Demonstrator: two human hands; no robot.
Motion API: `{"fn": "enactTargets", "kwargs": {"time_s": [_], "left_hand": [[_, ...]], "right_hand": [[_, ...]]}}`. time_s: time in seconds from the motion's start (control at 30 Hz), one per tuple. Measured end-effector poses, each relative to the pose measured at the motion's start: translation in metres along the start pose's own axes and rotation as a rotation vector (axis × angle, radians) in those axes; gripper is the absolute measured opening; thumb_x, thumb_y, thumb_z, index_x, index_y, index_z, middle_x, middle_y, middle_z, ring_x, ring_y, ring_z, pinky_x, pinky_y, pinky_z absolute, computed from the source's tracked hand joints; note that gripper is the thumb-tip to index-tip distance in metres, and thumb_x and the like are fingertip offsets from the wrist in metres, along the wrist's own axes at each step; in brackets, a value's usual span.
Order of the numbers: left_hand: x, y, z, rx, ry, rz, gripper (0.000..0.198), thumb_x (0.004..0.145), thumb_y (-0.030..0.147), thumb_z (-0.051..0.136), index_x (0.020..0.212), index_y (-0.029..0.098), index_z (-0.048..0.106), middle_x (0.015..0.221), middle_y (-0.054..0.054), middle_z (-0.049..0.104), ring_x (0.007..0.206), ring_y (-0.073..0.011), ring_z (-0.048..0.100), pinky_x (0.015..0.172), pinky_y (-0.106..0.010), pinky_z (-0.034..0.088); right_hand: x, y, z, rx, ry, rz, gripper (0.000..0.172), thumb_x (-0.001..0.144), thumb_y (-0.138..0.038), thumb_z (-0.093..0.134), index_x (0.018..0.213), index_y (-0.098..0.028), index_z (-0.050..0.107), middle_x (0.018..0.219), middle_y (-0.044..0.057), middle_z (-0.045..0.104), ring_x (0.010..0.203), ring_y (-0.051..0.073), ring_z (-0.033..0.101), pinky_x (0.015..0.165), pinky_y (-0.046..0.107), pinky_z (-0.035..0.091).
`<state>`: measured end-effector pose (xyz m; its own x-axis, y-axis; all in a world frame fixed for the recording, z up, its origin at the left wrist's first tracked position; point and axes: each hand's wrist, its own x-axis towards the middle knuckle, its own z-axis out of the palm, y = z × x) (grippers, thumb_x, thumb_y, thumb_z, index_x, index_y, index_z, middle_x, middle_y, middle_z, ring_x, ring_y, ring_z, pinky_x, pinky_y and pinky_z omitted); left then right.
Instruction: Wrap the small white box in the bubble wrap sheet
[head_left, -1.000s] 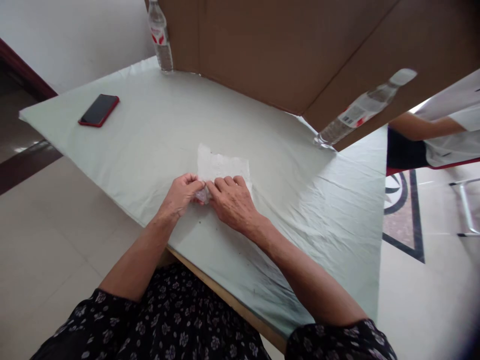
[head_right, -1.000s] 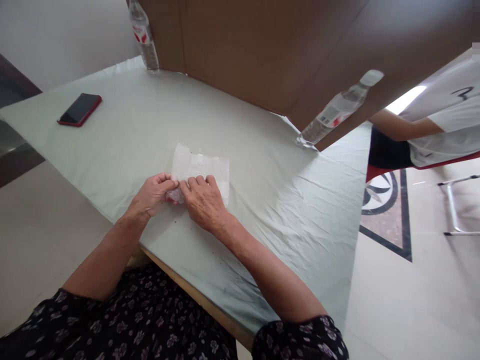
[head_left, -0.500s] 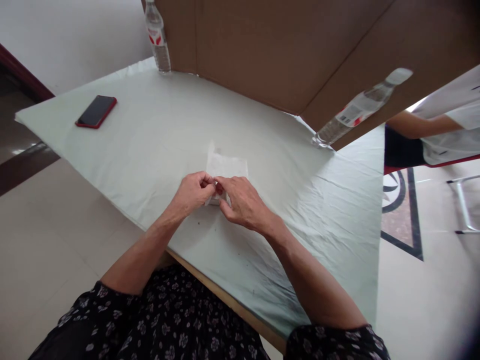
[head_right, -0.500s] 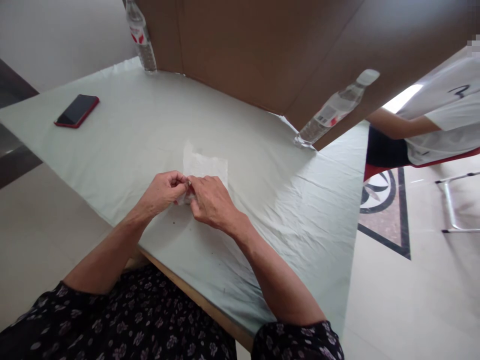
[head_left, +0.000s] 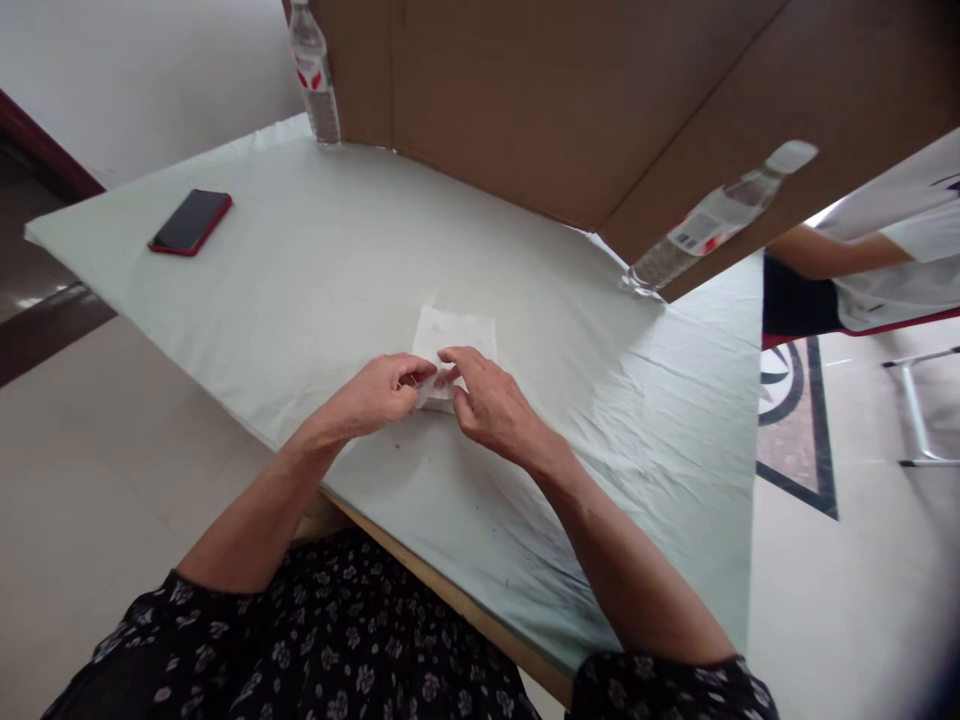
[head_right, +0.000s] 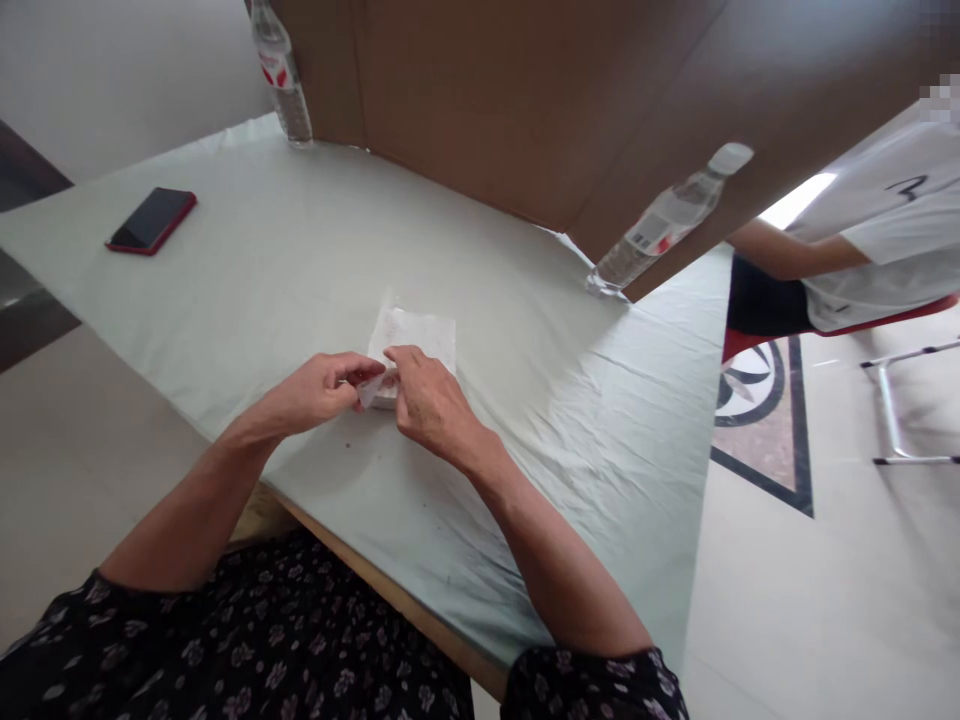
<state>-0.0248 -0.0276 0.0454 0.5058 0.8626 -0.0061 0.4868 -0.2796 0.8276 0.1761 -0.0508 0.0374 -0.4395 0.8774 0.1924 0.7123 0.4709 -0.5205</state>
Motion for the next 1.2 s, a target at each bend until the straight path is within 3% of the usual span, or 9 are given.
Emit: {"fn": "enactTargets", "kwargs": {"time_s": [0.23, 0.43, 0.57, 0.7, 0.8, 0.9, 0.97, 1.07, 1.2], "left_hand": [[-0.002, -0.008, 0.022, 0.273, 0.138, 0.147, 0.030, 0.087, 0.015, 0.050, 0.103, 0.018, 0.075, 0.088, -0.005, 0.064, 0.080, -0.0181, 0.061, 0.075, -0.033, 0.052], [-0.004, -0.017, 0.032, 0.429, 0.296, 0.286, 0.032, 0.088, 0.012, 0.055, 0.113, 0.018, 0.073, 0.122, -0.014, 0.064, 0.115, -0.0287, 0.060, 0.096, -0.044, 0.055], [-0.003, -0.018, 0.033, 0.369, 0.237, 0.284, 0.038, 0.088, 0.009, 0.052, 0.122, 0.018, 0.066, 0.133, -0.013, 0.066, 0.124, -0.0258, 0.062, 0.105, -0.043, 0.054], [-0.002, -0.017, 0.031, 0.394, 0.160, 0.237, 0.041, 0.089, 0.011, 0.050, 0.128, 0.018, 0.060, 0.136, -0.014, 0.066, 0.128, -0.0258, 0.061, 0.110, -0.045, 0.052], [-0.002, -0.016, 0.030, 0.438, 0.121, 0.228, 0.039, 0.092, 0.013, 0.047, 0.128, 0.017, 0.059, 0.140, -0.014, 0.063, 0.133, -0.0259, 0.058, 0.113, -0.044, 0.049], [-0.002, -0.017, 0.032, 0.474, 0.119, 0.261, 0.037, 0.094, 0.013, 0.044, 0.127, 0.015, 0.060, 0.140, -0.015, 0.063, 0.135, -0.0258, 0.056, 0.115, -0.044, 0.047], [-0.001, -0.018, 0.035, 0.506, 0.137, 0.290, 0.037, 0.094, 0.012, 0.042, 0.126, 0.013, 0.060, 0.140, -0.015, 0.064, 0.136, -0.0269, 0.055, 0.116, -0.046, 0.045], [-0.001, -0.018, 0.037, 0.567, 0.185, 0.313, 0.035, 0.093, 0.012, 0.044, 0.123, 0.010, 0.063, 0.135, -0.017, 0.067, 0.130, -0.0304, 0.056, 0.111, -0.049, 0.046], [-0.001, -0.015, 0.036, 0.621, 0.202, 0.282, 0.029, 0.091, 0.012, 0.048, 0.114, 0.014, 0.066, 0.127, -0.014, 0.070, 0.112, -0.0303, 0.059, 0.098, -0.047, 0.050]], "right_hand": [[-0.003, 0.003, 0.001, 0.046, 0.020, 0.011, 0.049, 0.084, -0.004, 0.041, 0.130, -0.018, 0.050, 0.125, 0.015, 0.066, 0.108, 0.025, 0.067, 0.091, 0.044, 0.053], [-0.004, 0.002, -0.001, 0.076, 0.032, 0.024, 0.048, 0.082, -0.004, 0.043, 0.127, -0.017, 0.053, 0.124, 0.014, 0.068, 0.109, 0.024, 0.067, 0.092, 0.041, 0.053], [-0.004, 0.002, 0.000, 0.124, 0.041, 0.010, 0.047, 0.082, -0.004, 0.043, 0.125, -0.018, 0.055, 0.120, 0.012, 0.070, 0.105, 0.022, 0.069, 0.092, 0.040, 0.053], [-0.010, 0.009, -0.006, 0.108, 0.204, -0.004, 0.037, 0.085, -0.011, 0.048, 0.119, -0.021, 0.059, 0.123, 0.011, 0.070, 0.118, 0.025, 0.065, 0.102, 0.045, 0.050], [-0.024, 0.020, -0.015, 0.086, 0.309, 0.182, 0.027, 0.088, -0.021, 0.053, 0.113, -0.020, 0.063, 0.118, 0.012, 0.071, 0.108, 0.025, 0.068, 0.092, 0.043, 0.053], [-0.040, 0.032, -0.022, 0.125, 0.219, 0.466, 0.026, 0.088, -0.033, 0.059, 0.110, -0.018, 0.064, 0.106, 0.011, 0.073, 0.080, 0.021, 0.069, 0.075, 0.037, 0.054], [-0.048, 0.037, -0.021, 0.157, 0.132, 0.587, 0.034, 0.089, -0.040, 0.061, 0.112, -0.017, 0.064, 0.100, 0.009, 0.073, 0.073, 0.019, 0.068, 0.073, 0.037, 0.053], [-0.050, 0.040, -0.014, 0.199, 0.083, 0.658, 0.049, 0.089, -0.047, 0.060, 0.125, -0.014, 0.060, 0.096, 0.009, 0.073, 0.071, 0.020, 0.068, 0.070, 0.035, 0.053], [-0.037, 0.038, -0.002, 0.259, 0.126, 0.669, 0.073, 0.086, -0.053, 0.063, 0.144, -0.012, 0.046, 0.090, 0.007, 0.072, 0.071, 0.021, 0.068, 0.066, 0.034, 0.053]]}}
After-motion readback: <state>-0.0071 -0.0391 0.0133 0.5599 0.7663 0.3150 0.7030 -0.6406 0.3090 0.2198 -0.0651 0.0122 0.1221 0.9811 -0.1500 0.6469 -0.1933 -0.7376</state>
